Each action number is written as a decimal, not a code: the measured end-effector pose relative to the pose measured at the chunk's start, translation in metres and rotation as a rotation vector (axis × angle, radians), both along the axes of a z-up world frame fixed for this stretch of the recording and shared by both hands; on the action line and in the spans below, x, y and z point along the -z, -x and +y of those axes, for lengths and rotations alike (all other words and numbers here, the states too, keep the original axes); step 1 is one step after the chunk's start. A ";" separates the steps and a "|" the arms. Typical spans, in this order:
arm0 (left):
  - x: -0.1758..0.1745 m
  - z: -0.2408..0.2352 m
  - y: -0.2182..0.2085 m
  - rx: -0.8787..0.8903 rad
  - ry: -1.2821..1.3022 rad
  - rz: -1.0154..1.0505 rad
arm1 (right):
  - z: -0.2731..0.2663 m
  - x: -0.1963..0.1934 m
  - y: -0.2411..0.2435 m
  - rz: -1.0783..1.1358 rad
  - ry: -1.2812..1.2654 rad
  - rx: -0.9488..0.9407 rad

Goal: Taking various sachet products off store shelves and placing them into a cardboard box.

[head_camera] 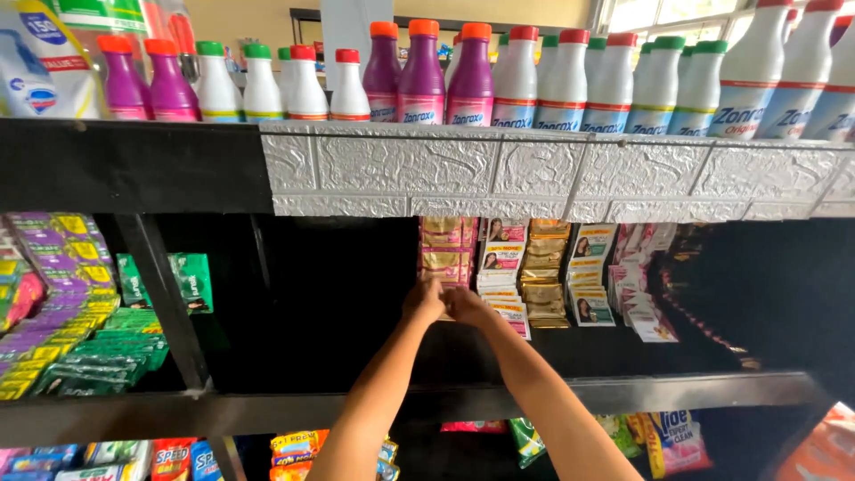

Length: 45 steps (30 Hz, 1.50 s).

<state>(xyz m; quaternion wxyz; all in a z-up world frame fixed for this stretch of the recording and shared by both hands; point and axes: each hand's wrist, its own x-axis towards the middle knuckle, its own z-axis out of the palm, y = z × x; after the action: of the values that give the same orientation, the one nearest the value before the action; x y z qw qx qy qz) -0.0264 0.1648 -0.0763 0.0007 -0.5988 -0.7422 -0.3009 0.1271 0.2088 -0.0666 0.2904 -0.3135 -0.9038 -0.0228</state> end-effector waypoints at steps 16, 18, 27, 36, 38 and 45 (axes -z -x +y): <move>0.056 -0.027 -0.015 0.236 0.211 0.082 | -0.029 0.038 -0.042 -0.401 0.370 0.133; 0.042 -0.047 -0.037 0.200 0.070 0.060 | -0.020 0.063 -0.062 -0.099 0.270 -0.133; 0.010 -0.126 -0.100 0.348 -0.042 -0.166 | -0.098 0.007 -0.146 -0.003 0.460 -0.185; -0.005 -0.096 -0.111 0.435 0.098 0.085 | -0.088 -0.046 -0.160 -0.189 0.015 0.154; -0.017 -0.086 -0.116 0.397 0.110 0.114 | -0.049 -0.032 -0.155 -0.233 -0.034 0.162; -0.054 -0.077 -0.132 0.337 0.110 0.270 | 0.075 0.018 -0.133 -0.090 -0.295 0.034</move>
<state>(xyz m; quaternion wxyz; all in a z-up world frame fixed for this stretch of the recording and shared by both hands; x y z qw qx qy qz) 0.1055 0.0880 -0.0220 0.0169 -0.7484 -0.6401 -0.1728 0.2600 0.2835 -0.0851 0.2922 -0.2816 -0.8972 -0.1742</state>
